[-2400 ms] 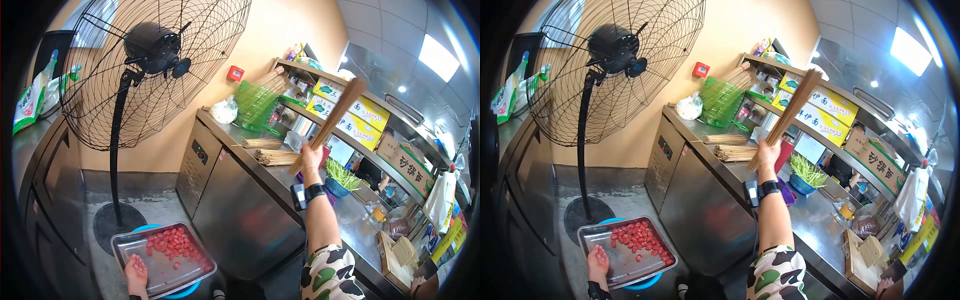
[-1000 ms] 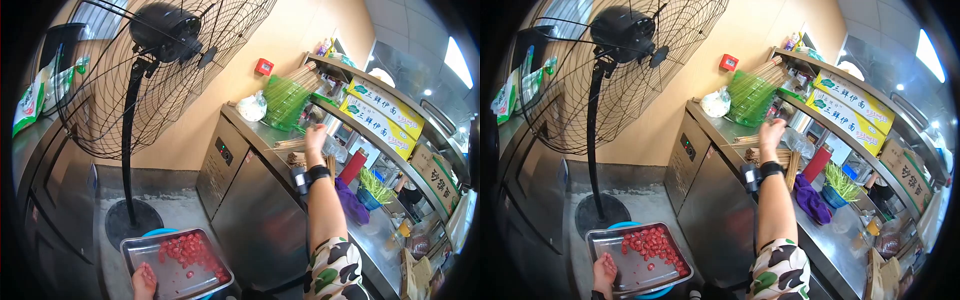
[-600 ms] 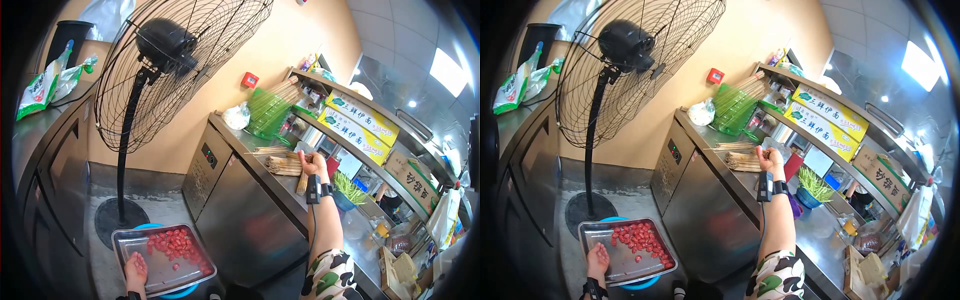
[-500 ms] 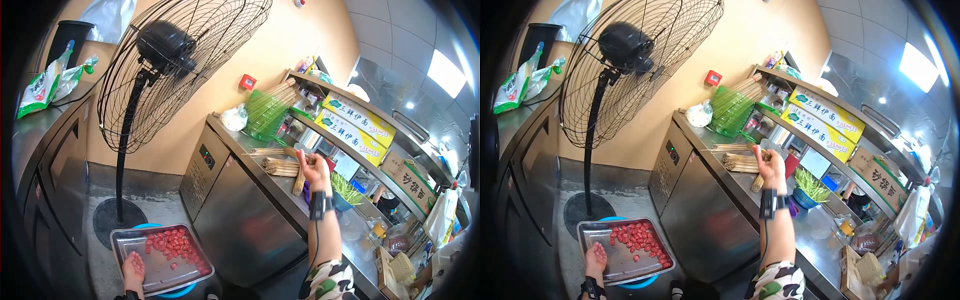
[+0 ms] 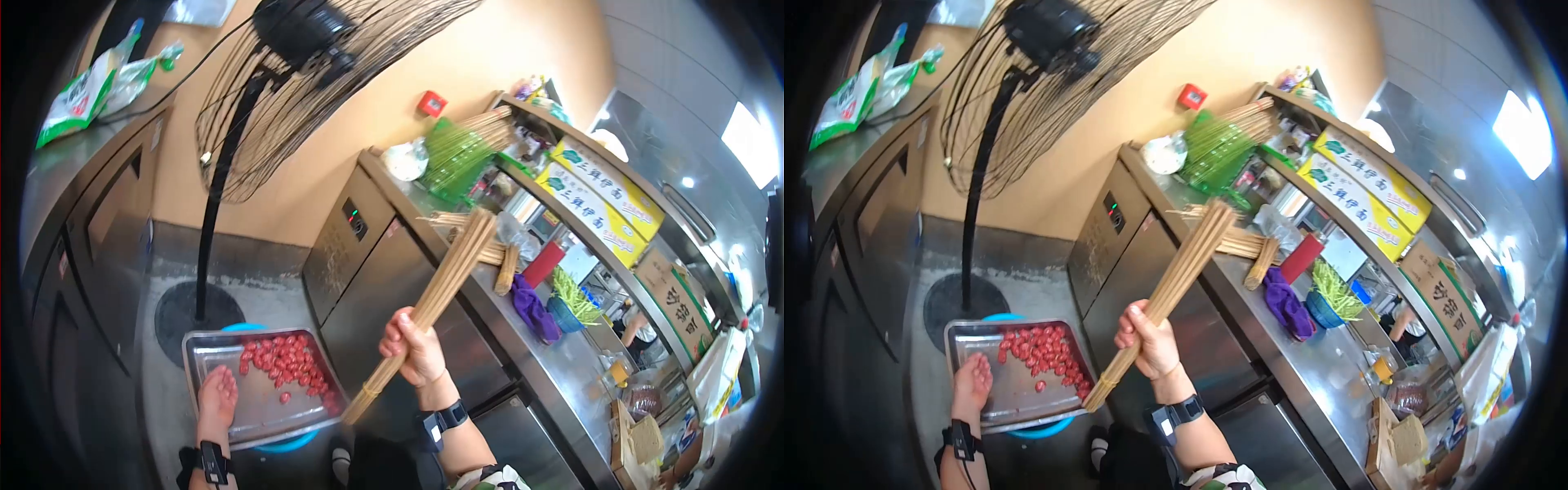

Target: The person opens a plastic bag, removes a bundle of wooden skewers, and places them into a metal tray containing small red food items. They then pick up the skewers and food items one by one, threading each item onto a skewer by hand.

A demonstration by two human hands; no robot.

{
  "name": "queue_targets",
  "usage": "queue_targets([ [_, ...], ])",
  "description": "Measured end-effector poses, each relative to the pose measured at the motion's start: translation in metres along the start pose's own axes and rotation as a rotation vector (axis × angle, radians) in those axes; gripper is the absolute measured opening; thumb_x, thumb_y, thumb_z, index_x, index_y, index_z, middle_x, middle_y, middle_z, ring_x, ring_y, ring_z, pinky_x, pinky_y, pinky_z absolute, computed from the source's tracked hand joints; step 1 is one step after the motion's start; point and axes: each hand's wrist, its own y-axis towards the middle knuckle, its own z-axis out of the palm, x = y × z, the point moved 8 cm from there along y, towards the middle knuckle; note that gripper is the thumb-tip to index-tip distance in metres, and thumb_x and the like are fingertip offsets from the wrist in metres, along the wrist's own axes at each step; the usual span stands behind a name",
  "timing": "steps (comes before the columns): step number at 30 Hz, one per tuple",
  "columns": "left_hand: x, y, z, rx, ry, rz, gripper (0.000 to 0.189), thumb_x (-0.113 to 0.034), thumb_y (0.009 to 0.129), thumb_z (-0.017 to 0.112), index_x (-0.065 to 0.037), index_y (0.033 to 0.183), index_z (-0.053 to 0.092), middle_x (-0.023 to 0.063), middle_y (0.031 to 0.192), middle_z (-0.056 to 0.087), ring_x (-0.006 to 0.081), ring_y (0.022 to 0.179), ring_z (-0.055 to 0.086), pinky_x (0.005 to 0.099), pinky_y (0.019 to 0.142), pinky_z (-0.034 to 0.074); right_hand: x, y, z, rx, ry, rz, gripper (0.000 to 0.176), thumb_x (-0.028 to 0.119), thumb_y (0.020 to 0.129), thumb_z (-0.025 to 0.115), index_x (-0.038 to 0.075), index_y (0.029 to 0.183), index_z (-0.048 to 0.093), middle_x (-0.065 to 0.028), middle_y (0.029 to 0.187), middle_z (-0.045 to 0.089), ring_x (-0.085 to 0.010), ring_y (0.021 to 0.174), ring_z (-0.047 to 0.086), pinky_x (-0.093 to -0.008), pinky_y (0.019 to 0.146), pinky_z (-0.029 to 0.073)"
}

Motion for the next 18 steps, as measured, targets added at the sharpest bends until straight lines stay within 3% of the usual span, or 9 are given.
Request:
queue_targets([
  [4, 0.000, -0.015, 0.036, 0.220, 0.092, -0.024, 0.022, -0.018, 0.085, 0.056, -0.012, 0.106, 0.056, 0.0020, 0.099, 0.060, 0.0121, 0.086, 0.057, 0.0262, 0.074, 0.047, -0.090, 0.000, 0.002, 0.038, -0.085, 0.417, 0.013, 0.018, 0.087, 0.057, 0.010, 0.092, 0.050, -0.0028, 0.066, 0.046, -0.0108, 0.050, 0.042, -0.0260, 0.048, 0.039],
  [6, -0.004, -0.030, 0.055, 0.279, 0.097, -0.022, 0.028, -0.025, 0.086, 0.056, -0.012, 0.111, 0.054, 0.0040, 0.110, 0.057, 0.0132, 0.096, 0.055, 0.0274, 0.082, 0.045, -0.137, -0.014, 0.000, 0.075, -0.127, 0.639, 0.015, 0.016, 0.086, 0.060, 0.008, 0.090, 0.048, -0.0009, 0.063, 0.047, -0.0084, 0.050, 0.044, -0.0237, 0.044, 0.040],
  [10, -0.006, -0.041, 0.079, 0.482, 0.199, -0.021, 0.052, -0.041, 0.092, 0.042, -0.007, 0.132, 0.036, 0.0069, 0.132, 0.041, 0.0169, 0.118, 0.039, 0.0362, 0.100, 0.031, -0.217, -0.063, -0.003, 0.229, -0.341, 0.940, 0.019, 0.017, 0.084, 0.063, 0.007, 0.090, 0.047, -0.0009, 0.062, 0.047, -0.0081, 0.045, 0.043, -0.0208, 0.041, 0.038],
  [12, -0.003, -0.038, 0.076, 0.404, 0.097, -0.039, 0.047, -0.039, 0.092, 0.045, -0.006, 0.125, 0.042, 0.0104, 0.124, 0.049, 0.0200, 0.111, 0.047, 0.0373, 0.097, 0.037, -0.233, -0.094, 0.006, 0.337, -0.382, 1.153, 0.016, 0.017, 0.086, 0.061, 0.007, 0.091, 0.048, -0.0015, 0.063, 0.048, -0.0072, 0.046, 0.044, -0.0203, 0.042, 0.039],
  [14, 0.001, -0.037, 0.073, 0.323, 0.031, -0.055, 0.043, -0.038, 0.091, 0.047, -0.005, 0.119, 0.045, 0.0114, 0.116, 0.054, 0.0215, 0.106, 0.053, 0.0374, 0.093, 0.042, -0.249, -0.128, 0.010, 0.368, -0.123, 1.384, 0.017, 0.016, 0.085, 0.061, 0.010, 0.091, 0.047, -0.0018, 0.064, 0.048, -0.0084, 0.044, 0.043, -0.0221, 0.041, 0.038],
  [15, 0.003, -0.036, 0.070, 0.288, 0.094, -0.037, 0.033, -0.033, 0.090, 0.051, -0.006, 0.109, 0.049, 0.0108, 0.105, 0.059, 0.0228, 0.096, 0.058, 0.0363, 0.088, 0.047, -0.249, -0.134, 0.011, 0.410, -0.068, 1.407, 0.016, 0.017, 0.086, 0.060, 0.010, 0.091, 0.047, -0.0016, 0.064, 0.048, -0.0085, 0.044, 0.043, -0.0222, 0.041, 0.038],
  [18, 0.024, -0.034, 0.066, 0.333, 0.153, -0.094, 0.025, -0.029, 0.091, 0.051, -0.008, 0.103, 0.050, 0.0110, 0.103, 0.059, 0.0222, 0.093, 0.059, 0.0360, 0.086, 0.047, -0.244, -0.140, -0.004, 0.494, 0.007, 1.426, 0.016, 0.021, 0.087, 0.058, 0.010, 0.090, 0.048, -0.0024, 0.066, 0.048, -0.0099, 0.047, 0.046, -0.0232, 0.043, 0.040],
])
